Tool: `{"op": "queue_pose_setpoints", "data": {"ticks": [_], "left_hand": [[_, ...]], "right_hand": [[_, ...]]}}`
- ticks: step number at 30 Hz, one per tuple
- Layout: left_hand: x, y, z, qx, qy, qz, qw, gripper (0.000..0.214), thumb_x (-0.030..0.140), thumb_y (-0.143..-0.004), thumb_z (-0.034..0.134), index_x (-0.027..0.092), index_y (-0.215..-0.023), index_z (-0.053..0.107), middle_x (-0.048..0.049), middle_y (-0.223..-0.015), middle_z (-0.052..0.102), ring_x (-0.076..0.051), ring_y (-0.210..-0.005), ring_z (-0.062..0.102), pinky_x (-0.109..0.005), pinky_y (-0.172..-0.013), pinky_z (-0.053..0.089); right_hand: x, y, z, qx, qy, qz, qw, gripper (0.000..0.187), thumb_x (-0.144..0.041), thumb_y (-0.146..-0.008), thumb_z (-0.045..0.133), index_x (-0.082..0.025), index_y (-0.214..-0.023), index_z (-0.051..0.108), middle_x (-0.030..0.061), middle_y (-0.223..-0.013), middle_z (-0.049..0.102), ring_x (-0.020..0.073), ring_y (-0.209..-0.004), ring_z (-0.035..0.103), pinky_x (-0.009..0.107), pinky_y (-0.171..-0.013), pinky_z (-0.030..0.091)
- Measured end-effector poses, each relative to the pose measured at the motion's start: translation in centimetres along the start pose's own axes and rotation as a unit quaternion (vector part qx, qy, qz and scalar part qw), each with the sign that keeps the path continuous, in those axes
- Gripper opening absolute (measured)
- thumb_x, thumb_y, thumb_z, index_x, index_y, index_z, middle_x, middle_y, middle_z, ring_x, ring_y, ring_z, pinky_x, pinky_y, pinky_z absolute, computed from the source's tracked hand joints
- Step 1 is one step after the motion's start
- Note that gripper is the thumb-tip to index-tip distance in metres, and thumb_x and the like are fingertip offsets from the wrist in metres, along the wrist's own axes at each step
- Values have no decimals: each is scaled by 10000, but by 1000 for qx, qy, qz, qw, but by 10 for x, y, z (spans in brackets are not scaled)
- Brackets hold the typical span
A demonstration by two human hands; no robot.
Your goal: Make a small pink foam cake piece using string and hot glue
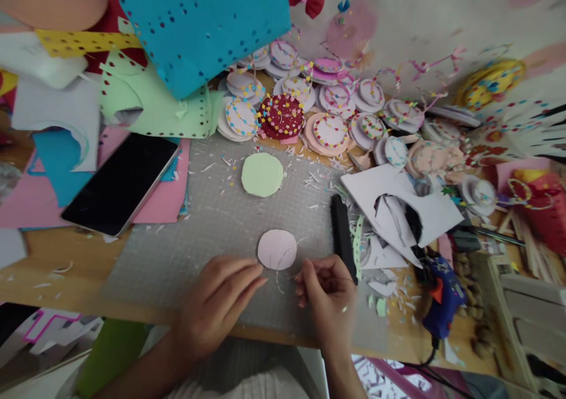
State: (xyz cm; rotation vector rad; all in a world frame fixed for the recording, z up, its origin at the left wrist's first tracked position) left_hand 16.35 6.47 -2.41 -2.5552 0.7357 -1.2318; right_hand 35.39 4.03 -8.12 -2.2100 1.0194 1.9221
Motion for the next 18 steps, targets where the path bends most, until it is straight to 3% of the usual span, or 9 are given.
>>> {"op": "queue_pose_setpoints", "data": {"ticks": [3,6,9,15,18], "left_hand": [[11,17,12,-119,-24,91,988,387,12,-921,478,72,-1301,523,-124,-1232,626,-190,-1221,525,-305,-1029,472],[7,25,23,-184,-48,91,978,439,27,-949,399,57,-1386,433,-133,-1360,560,-203,-1326,444,-329,-1077,443],[3,22,28,-183,-51,73,979,461,18,-943,400,66,-1402,404,-128,-1373,556,-192,-1339,438,-333,-1083,441],[-6,15,25,-155,-41,19,987,505,27,-922,452,68,-1417,361,-156,-1361,553,-197,-1308,474,-353,-1048,473],[-12,14,21,-170,-65,17,983,470,37,-923,441,89,-1388,413,-141,-1379,545,-217,-1320,460,-379,-1047,471]], "right_hand": [[1,-1,-1,7,21,-1,1000,295,-420,-772,702,-187,-700,535,-16,-528,620,103,-391,549,170,-327,447],[2,-1,2,-6,16,-4,1000,274,-412,-781,694,-189,-746,539,-17,-538,635,103,-390,559,172,-341,461],[3,0,6,-23,0,0,1000,272,-386,-789,695,-197,-910,542,-35,-551,652,104,-382,565,170,-342,469],[9,10,18,-77,-25,24,996,506,-359,-824,673,-225,-1267,466,-70,-575,627,96,-397,555,159,-344,460],[11,12,20,-83,-32,33,995,541,-363,-836,659,-231,-1321,459,-71,-581,608,91,-407,539,159,-350,456]]}}
Point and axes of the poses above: each hand's wrist, its own y-axis away from the middle knuckle, its own z-axis out of the palm, x = y × z, the point moved 8 cm from there along -y, towards the middle knuckle
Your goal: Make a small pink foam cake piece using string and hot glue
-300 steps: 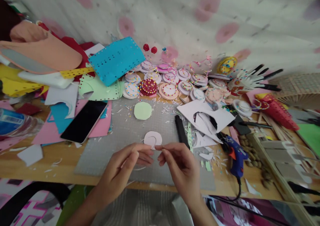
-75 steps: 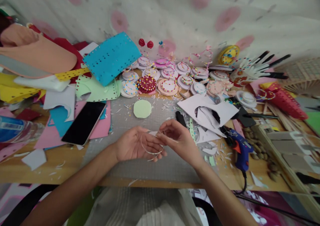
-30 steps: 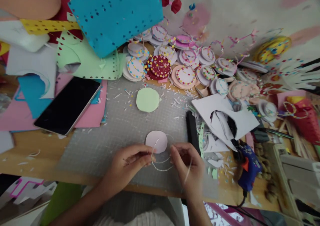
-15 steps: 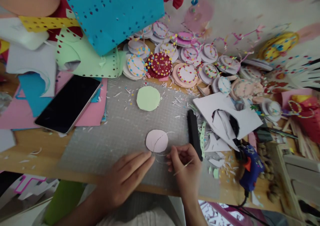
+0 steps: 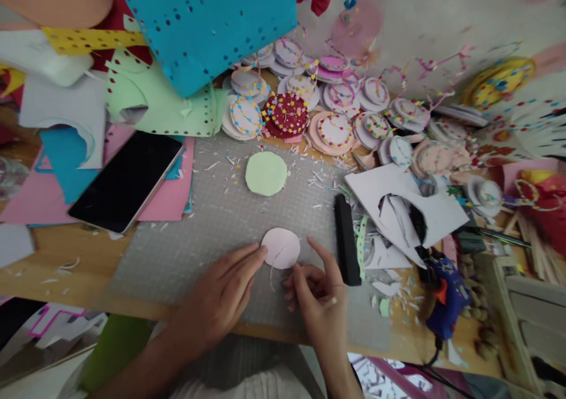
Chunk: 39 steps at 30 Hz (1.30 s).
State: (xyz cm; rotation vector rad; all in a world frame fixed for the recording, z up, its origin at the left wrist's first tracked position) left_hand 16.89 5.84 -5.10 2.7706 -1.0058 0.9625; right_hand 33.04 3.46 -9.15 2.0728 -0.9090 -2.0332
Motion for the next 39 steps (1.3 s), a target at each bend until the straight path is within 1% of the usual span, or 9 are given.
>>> {"op": "queue_pose_setpoints", "data": {"ticks": [4,9,13,17,20,27,30,35,39], "left_hand": [[5,-2,-1,-35,-57,63,996,391,42,-917,426,108,-1282,551,-121,-1401,538,-271,-1307,455,-447,-1027,457],[16,-8,-1,-28,-70,67,995,349,87,-916,440,100,-1217,616,-109,-1239,659,-257,-1074,589,-429,-903,501],[23,-5,0,-12,-46,77,996,359,66,-908,437,81,-1221,612,-112,-1212,669,-237,-1078,589,-400,-924,491],[13,-4,-5,0,-46,54,997,392,56,-897,449,94,-1263,584,-127,-1266,633,-240,-1165,557,-393,-969,473],[1,-8,-8,-11,-71,28,997,434,71,-896,455,94,-1322,532,-131,-1337,590,-258,-1241,511,-429,-1015,444],[-2,-15,-4,-64,-67,85,992,455,135,-926,470,125,-1382,477,-85,-1417,538,-234,-1336,441,-446,-1138,315],[-4,-16,-4,-67,-63,102,991,447,131,-934,455,142,-1380,478,-73,-1409,548,-224,-1333,449,-442,-1137,319],[-1,-12,-4,-61,-80,115,988,436,138,-930,468,133,-1365,495,-75,-1393,564,-233,-1296,478,-440,-1121,331],[11,-8,-4,-44,-87,131,987,405,126,-914,490,125,-1315,544,-62,-1307,634,-214,-1197,551,-399,-1079,382]], "right_hand": [[-2,-2,-7,17,35,-14,999,527,-378,-847,631,-204,-1329,506,-55,-573,600,91,-402,518,170,-349,445],[-11,-6,-25,59,150,-55,985,540,-338,-875,567,-185,-1389,503,-49,-563,592,92,-410,503,186,-385,442],[-15,-5,-31,77,212,-77,971,541,-295,-863,554,-139,-1380,521,-41,-545,588,89,-408,491,183,-407,425],[-16,-6,-27,74,226,-87,967,504,-283,-853,550,-131,-1333,572,-21,-571,614,94,-403,478,190,-406,419],[-20,-9,-20,57,232,-100,966,464,-282,-856,542,-142,-1293,609,1,-616,641,102,-414,477,198,-402,415],[-22,-12,-22,58,266,-106,956,495,-268,-850,521,-148,-1327,576,-45,-531,569,107,-408,469,205,-428,427],[-19,-9,-26,63,257,-95,960,443,-274,-841,537,-136,-1252,628,-24,-549,616,109,-399,481,209,-412,422],[-15,-7,-25,66,227,-94,967,263,-295,-837,562,-155,-1009,704,67,-724,736,101,-386,464,221,-382,401],[-18,-8,-21,67,263,-103,957,295,-284,-857,539,-146,-1072,686,52,-661,716,115,-401,494,222,-403,403]]}}
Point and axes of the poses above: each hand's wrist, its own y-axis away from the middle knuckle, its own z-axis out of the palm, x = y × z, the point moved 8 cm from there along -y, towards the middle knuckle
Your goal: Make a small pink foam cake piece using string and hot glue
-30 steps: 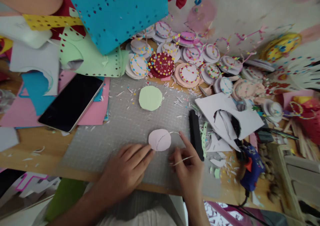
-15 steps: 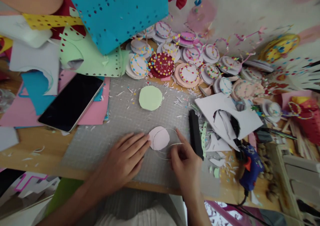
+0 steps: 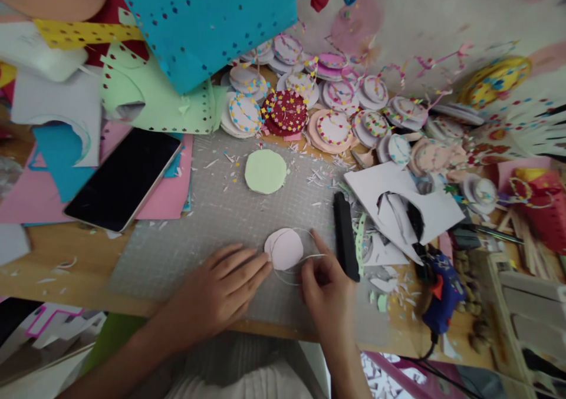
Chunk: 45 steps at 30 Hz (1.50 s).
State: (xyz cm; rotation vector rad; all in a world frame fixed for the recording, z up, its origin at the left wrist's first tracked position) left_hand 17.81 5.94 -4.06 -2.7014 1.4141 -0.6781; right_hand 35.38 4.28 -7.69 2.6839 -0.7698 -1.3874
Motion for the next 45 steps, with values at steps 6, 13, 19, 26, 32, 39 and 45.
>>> {"op": "queue_pose_setpoints", "data": {"ticks": [6,13,19,26,32,39,45], "left_hand": [[5,-1,3,-2,-7,-17,1000,393,147,-913,495,138,-1299,565,-48,-1317,630,-224,-1208,545,-392,-1071,377],[2,-2,1,-4,-1,-26,1000,403,163,-903,499,137,-1299,567,-66,-1298,639,-241,-1177,557,-409,-1043,394],[1,-3,1,-6,0,-32,999,393,180,-899,508,131,-1283,578,-93,-1342,602,-264,-1214,532,-432,-1051,384],[0,-3,0,-5,3,-37,999,373,181,-908,486,140,-1264,589,-104,-1365,585,-244,-1268,509,-411,-1084,362],[0,-4,0,-7,-4,-23,1000,390,193,-915,466,134,-1284,576,-114,-1376,574,-249,-1275,506,-415,-1059,371],[-2,-3,3,-26,8,-19,999,407,201,-913,478,147,-1309,555,-102,-1427,526,-258,-1318,459,-427,-1079,341],[-4,-2,4,-42,18,-31,998,424,222,-913,499,172,-1332,536,-73,-1472,477,-264,-1355,409,-439,-1101,310]], "right_hand": [[-5,2,2,-12,23,-13,1000,467,-280,-873,519,-142,-1316,571,-24,-531,604,124,-406,513,216,-419,415],[2,3,7,-39,-24,13,999,476,-324,-870,545,-158,-1316,562,-11,-569,629,133,-418,521,226,-408,432],[3,1,6,-50,-64,28,996,397,-328,-885,549,-199,-1260,548,-33,-597,616,126,-475,552,215,-454,456],[-2,-7,0,-24,-65,-15,997,218,-307,-866,584,-200,-1055,607,0,-690,654,139,-560,589,231,-517,478],[-7,-11,-4,-26,-54,-42,997,162,-301,-867,585,-197,-959,666,19,-734,673,154,-619,607,249,-564,489],[-9,-21,-2,-69,-117,-16,991,132,-292,-829,636,-186,-873,702,-7,-619,640,121,-520,557,219,-494,463],[-15,-27,-1,-76,-125,-14,989,132,-295,-823,638,-188,-871,699,-18,-590,626,117,-495,556,218,-483,462]]}}
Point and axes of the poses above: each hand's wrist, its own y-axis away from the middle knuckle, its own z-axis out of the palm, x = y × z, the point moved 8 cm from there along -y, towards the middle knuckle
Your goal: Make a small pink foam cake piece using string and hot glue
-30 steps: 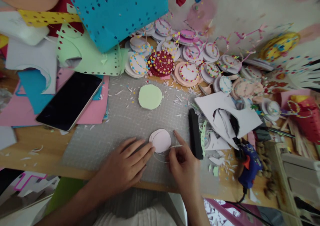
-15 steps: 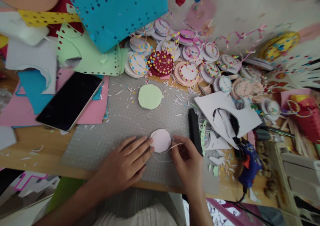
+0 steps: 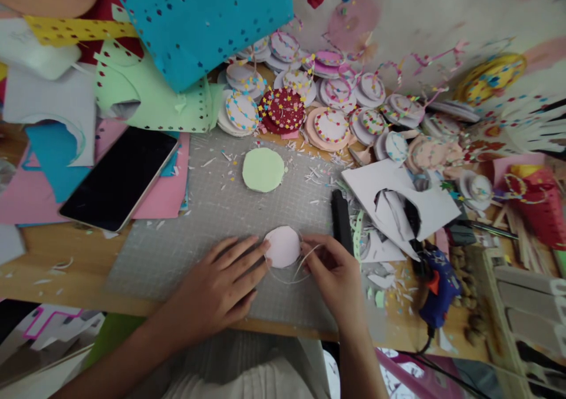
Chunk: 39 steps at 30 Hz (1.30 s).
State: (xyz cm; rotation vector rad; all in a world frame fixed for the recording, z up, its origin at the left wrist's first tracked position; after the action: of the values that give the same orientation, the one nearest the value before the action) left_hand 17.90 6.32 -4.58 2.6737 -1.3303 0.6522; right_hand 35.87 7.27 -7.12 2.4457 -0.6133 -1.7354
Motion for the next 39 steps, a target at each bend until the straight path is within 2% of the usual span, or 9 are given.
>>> {"op": "queue_pose_setpoints", "data": {"ticks": [7,14,23,31,35,39], "left_hand": [[-3,0,2,-9,15,-14,1000,417,262,-925,497,192,-1335,536,-34,-1486,462,-255,-1371,383,-425,-1125,272],[-5,0,3,-14,19,-11,1000,441,239,-910,503,199,-1349,522,-35,-1485,463,-260,-1375,381,-426,-1118,296],[-5,1,5,-17,16,-15,1000,435,277,-930,490,198,-1357,516,-23,-1495,450,-247,-1396,347,-421,-1149,231],[-5,2,0,4,-2,-23,1000,447,318,-919,516,215,-1355,530,-64,-1497,443,-255,-1367,385,-415,-1124,270],[-5,3,-1,4,-12,-16,1000,456,306,-912,518,230,-1361,528,-51,-1464,490,-260,-1306,448,-417,-1091,318],[-6,5,2,3,-7,-20,1000,484,328,-913,519,233,-1387,498,-41,-1479,471,-262,-1323,431,-414,-1093,318]], "right_hand": [[-5,-6,3,-3,69,-53,996,119,-266,-871,593,-199,-886,690,11,-736,654,139,-640,590,244,-576,471],[-21,-9,6,-14,114,-138,984,148,-144,-877,568,-204,-906,700,39,-914,614,150,-811,606,245,-664,486],[-24,-4,8,-10,130,-215,968,214,-79,-888,550,-210,-948,708,48,-960,621,167,-909,598,299,-819,488],[-27,-2,12,-1,173,-230,958,230,-64,-886,509,-191,-949,690,63,-925,577,188,-875,575,327,-762,496],[-28,-1,12,-12,186,-235,954,238,-63,-885,501,-194,-967,682,62,-934,572,188,-879,566,329,-769,496],[-29,2,12,-14,213,-247,945,223,-88,-898,512,-183,-998,687,67,-943,573,187,-889,565,322,-787,495]]}}
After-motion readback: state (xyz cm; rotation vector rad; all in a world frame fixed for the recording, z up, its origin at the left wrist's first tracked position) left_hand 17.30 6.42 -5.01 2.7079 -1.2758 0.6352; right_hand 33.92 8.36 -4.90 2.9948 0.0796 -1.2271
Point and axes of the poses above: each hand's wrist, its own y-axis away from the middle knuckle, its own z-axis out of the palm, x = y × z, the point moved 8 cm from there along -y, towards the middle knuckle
